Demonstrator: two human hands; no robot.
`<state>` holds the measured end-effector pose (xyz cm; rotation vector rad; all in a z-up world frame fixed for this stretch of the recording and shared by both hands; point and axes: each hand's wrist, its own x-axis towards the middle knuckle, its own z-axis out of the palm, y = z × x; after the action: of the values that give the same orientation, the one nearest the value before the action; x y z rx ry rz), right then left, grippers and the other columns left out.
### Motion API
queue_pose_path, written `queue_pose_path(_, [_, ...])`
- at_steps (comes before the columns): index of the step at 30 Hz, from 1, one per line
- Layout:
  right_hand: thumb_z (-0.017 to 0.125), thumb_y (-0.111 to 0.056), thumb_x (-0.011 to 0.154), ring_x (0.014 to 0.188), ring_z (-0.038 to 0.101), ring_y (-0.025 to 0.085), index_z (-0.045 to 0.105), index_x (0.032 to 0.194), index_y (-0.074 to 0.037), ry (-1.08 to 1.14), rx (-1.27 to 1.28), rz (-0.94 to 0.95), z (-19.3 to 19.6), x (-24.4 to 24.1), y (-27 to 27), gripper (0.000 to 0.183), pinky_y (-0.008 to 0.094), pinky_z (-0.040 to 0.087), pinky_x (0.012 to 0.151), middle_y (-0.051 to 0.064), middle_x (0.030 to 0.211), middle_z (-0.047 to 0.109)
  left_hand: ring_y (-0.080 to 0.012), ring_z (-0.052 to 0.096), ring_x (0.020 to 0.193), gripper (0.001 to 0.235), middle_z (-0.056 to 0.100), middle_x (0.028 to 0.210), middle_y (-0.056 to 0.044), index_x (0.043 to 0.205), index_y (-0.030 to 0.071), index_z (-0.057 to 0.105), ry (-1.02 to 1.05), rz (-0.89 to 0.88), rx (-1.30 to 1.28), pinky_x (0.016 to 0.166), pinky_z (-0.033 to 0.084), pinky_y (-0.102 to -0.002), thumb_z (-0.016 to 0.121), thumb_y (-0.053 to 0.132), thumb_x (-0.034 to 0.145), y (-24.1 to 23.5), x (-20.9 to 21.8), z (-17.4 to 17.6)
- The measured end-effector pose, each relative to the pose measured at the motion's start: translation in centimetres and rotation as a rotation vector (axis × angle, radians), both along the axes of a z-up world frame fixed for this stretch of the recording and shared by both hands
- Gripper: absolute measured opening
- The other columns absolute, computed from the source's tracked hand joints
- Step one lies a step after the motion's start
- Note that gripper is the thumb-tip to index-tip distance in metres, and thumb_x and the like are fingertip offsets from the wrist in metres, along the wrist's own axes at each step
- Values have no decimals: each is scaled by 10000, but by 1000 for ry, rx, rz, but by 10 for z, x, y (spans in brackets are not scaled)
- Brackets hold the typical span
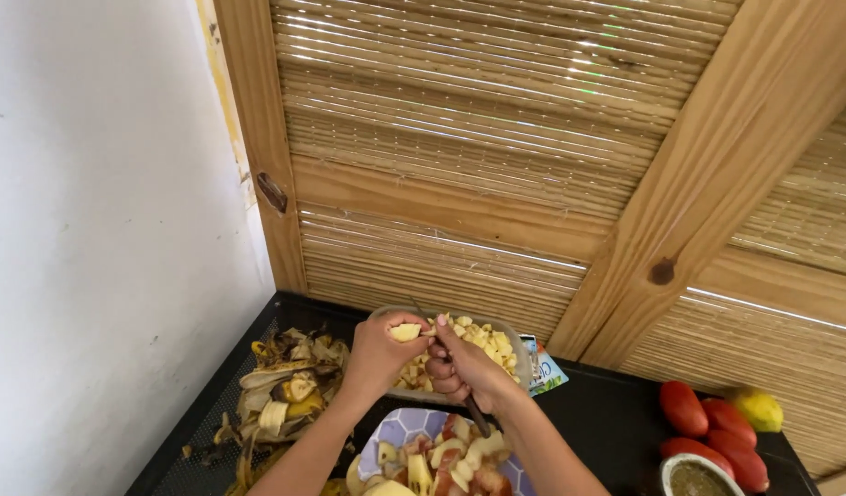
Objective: The person peels an apple with a knife, then cuts the peeled apple into small pieces and places them into a container. The person repeats this process with another apple.
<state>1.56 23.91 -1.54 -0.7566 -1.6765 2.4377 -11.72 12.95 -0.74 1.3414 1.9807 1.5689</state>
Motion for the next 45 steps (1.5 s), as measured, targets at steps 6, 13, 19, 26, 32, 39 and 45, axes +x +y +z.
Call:
queue_pose_path(6, [390, -645, 1029, 431, 127, 44, 359, 740, -221, 31, -76, -20, -14, -2, 10, 515, 222, 67, 353, -90, 547, 258, -96, 308, 393, 178, 729, 676, -5, 1018, 187, 813, 55, 22, -71, 465, 244, -311, 728, 282, 895, -1, -2, -6])
queue_pose_path(13, [311, -792, 923, 466, 63, 40, 316, 784, -197, 65, -113, 101, -7, -1, 7, 611, 206, 49, 358, -77, 586, 191, -92, 298, 405, 65, 606, 536, -8, 832, 152, 801, -159, -45, -111, 475, 262, -294, 805, 212, 854, -12, -4, 18])
queue_pose_path(19, [292, -851, 946, 475, 153, -1, 319, 884, -195, -6, 16, 97, -12, -3, -1, 660, 104, 175, 339, -87, 656, 175, -145, 574, 735, 165, 725, 718, -102, 883, 120, 841, -231, -37, -58, 668, 466, -302, 856, 190, 734, -13, 1, 8])
queue_pose_path(26, [333, -720, 1036, 476, 126, 22, 326, 854, -201, -20, 18, 62, -16, -4, 2, 550, 128, 158, 333, -79, 659, 157, -222, 645, 763, 144, 724, 773, -149, 916, 138, 828, -64, -18, -115, 658, 509, -334, 811, 229, 806, 29, -26, -53])
queue_pose_path(32, [313, -657, 1069, 460, 117, 16, 320, 802, -205, -11, -42, 93, -14, -4, 9, 526, 127, 129, 335, -91, 635, 145, -335, 718, 841, 189, 743, 908, -186, 1010, 149, 815, 162, 39, -315, 713, 595, -386, 755, 209, 841, 6, -22, -26])
queue_pose_path(39, [271, -765, 1013, 431, 136, 23, 310, 749, -199, 56, -98, 123, -28, -2, 21, 626, 135, 140, 334, -79, 599, 150, -234, 681, 769, 395, 645, 1065, -187, 1198, 61, 606, -250, -105, -106, 696, 556, -375, 770, 227, 880, -3, -25, -4])
queue_pose_path(45, [339, -746, 1013, 445, 171, 26, 321, 773, -190, 76, -89, 81, -14, 4, 17, 606, 134, 172, 331, -78, 627, 171, -244, 692, 766, 381, 593, 965, -139, 1146, -4, 495, -731, -238, -11, 718, 584, -347, 750, 43, 867, -6, -13, -3])
